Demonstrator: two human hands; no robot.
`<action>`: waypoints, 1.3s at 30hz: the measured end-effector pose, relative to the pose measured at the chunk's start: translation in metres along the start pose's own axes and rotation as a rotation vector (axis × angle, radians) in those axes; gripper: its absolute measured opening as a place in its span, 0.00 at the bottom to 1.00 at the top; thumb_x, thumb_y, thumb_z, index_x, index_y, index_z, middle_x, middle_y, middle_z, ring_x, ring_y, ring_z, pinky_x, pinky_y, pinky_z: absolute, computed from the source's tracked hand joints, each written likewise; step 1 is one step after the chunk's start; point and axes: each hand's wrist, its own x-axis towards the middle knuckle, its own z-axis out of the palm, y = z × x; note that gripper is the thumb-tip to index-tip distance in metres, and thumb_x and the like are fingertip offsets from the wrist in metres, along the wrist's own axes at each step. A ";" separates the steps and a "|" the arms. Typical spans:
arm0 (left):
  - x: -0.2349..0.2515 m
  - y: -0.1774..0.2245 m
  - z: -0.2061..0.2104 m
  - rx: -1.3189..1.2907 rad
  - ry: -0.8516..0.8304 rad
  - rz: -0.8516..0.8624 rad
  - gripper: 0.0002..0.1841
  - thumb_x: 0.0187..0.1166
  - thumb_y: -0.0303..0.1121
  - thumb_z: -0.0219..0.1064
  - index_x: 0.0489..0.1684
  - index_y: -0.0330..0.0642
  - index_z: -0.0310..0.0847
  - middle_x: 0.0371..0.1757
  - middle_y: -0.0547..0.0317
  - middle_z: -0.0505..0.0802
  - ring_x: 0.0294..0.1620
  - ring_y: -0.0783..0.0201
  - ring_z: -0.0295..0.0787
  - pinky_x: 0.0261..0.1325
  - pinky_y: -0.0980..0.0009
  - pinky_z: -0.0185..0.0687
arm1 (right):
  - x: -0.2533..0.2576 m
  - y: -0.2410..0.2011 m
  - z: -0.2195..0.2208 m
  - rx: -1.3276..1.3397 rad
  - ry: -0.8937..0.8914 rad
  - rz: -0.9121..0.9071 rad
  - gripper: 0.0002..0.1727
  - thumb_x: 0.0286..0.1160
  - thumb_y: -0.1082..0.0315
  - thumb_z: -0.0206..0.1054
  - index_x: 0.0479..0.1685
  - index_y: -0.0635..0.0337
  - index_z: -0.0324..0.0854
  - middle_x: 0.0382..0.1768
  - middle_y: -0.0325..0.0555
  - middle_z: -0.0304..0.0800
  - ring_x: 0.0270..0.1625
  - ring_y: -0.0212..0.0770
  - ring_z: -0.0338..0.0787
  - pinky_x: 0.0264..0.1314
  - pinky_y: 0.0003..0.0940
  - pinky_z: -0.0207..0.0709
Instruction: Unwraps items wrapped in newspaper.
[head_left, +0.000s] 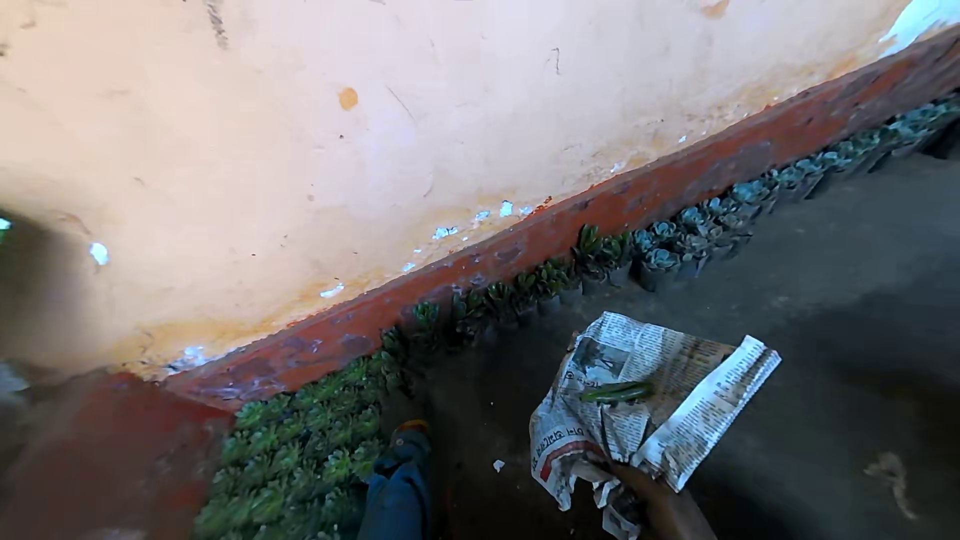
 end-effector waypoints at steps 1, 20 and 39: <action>-0.010 0.006 -0.008 0.025 -0.016 -0.004 0.35 0.84 0.37 0.65 0.88 0.28 0.58 0.89 0.33 0.65 0.85 0.42 0.71 0.83 0.51 0.68 | -0.001 -0.001 0.000 -0.002 0.001 0.001 0.08 0.75 0.81 0.58 0.47 0.63 0.77 0.30 0.36 0.90 0.31 0.27 0.90 0.38 0.27 0.87; -0.093 0.023 -0.009 -0.501 -0.158 0.430 0.29 0.88 0.39 0.59 0.81 0.26 0.68 0.80 0.29 0.77 0.83 0.41 0.71 0.86 0.51 0.64 | 0.000 -0.001 -0.002 -0.130 -0.168 0.070 0.05 0.76 0.76 0.64 0.46 0.65 0.81 0.30 0.40 0.88 0.30 0.31 0.86 0.36 0.29 0.81; -0.160 -0.003 0.003 -0.778 -0.125 0.353 0.22 0.83 0.34 0.67 0.71 0.29 0.78 0.61 0.34 0.89 0.60 0.45 0.88 0.68 0.46 0.81 | -0.004 0.001 -0.017 -0.674 -0.780 -0.257 0.34 0.83 0.64 0.65 0.87 0.65 0.62 0.73 0.66 0.79 0.72 0.54 0.84 0.77 0.49 0.74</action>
